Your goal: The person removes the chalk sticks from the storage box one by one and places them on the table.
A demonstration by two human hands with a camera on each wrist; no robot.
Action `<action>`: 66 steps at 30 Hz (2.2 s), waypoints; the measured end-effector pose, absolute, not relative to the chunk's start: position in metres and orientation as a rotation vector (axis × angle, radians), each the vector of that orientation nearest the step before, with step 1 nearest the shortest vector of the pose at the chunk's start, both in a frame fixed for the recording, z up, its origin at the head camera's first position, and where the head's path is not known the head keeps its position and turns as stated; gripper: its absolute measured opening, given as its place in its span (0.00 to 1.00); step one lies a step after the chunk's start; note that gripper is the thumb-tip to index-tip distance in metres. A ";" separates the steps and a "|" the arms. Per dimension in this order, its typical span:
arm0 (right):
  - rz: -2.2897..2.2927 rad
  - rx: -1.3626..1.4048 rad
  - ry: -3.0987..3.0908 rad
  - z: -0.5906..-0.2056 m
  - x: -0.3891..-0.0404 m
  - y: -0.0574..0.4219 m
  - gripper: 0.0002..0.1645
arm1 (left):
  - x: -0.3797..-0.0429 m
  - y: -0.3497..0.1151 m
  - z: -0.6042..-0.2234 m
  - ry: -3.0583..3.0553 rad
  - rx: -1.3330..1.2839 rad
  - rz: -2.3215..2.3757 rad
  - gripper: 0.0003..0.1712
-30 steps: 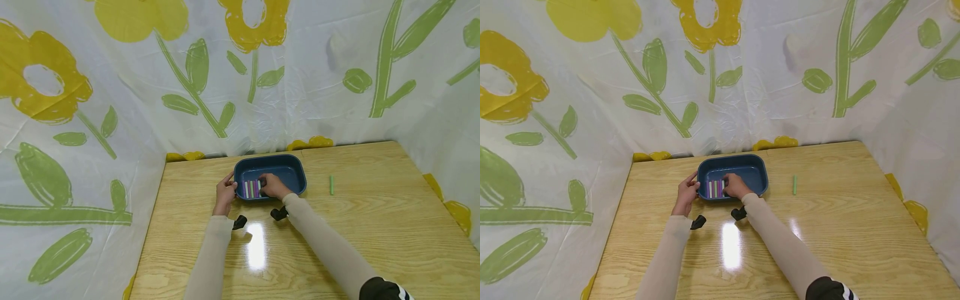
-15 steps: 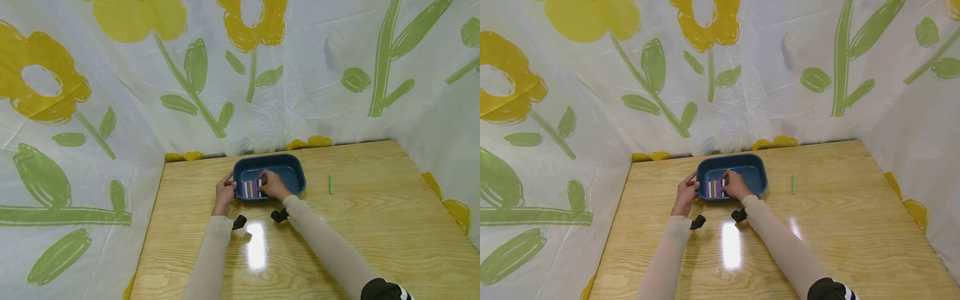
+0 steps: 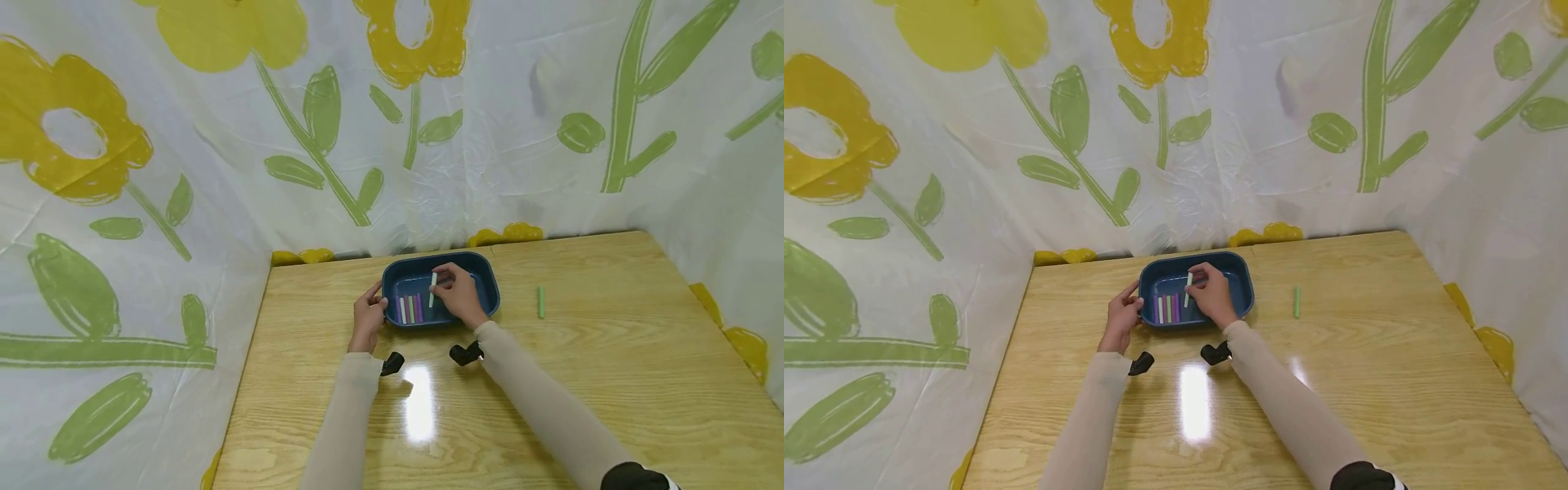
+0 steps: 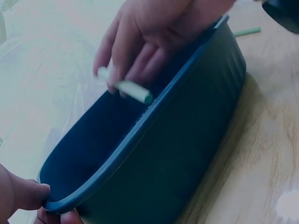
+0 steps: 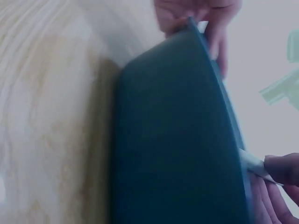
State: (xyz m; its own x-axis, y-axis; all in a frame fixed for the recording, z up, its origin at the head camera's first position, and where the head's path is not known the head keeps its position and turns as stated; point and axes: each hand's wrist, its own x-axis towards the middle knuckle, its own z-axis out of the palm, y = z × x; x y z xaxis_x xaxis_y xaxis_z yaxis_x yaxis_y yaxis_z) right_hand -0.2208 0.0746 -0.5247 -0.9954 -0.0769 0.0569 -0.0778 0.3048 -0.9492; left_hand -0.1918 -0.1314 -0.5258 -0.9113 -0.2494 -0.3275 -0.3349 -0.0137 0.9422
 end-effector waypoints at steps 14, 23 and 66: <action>1.826 0.014 -2.414 -0.520 -0.210 0.152 0.22 | -0.193 -0.128 -0.527 2.177 -0.662 2.090 0.28; 1.856 -0.059 -2.388 -0.521 -0.194 0.198 0.24 | -0.191 -0.131 -0.529 2.184 -0.644 2.094 0.27; 1.468 -0.183 -2.659 -0.558 -0.171 0.300 0.26 | -0.189 -0.130 -0.530 2.182 -0.645 2.100 0.27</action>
State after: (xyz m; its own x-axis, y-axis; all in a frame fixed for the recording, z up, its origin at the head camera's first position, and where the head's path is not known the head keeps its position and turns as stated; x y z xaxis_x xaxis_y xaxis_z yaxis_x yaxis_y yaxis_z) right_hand -0.1711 0.2999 -0.5585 -0.9880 0.1521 0.0282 0.0572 0.5284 -0.8471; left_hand -0.1890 -0.1301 -0.5301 -0.9122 -0.2629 -0.3142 -0.3241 -0.0060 0.9460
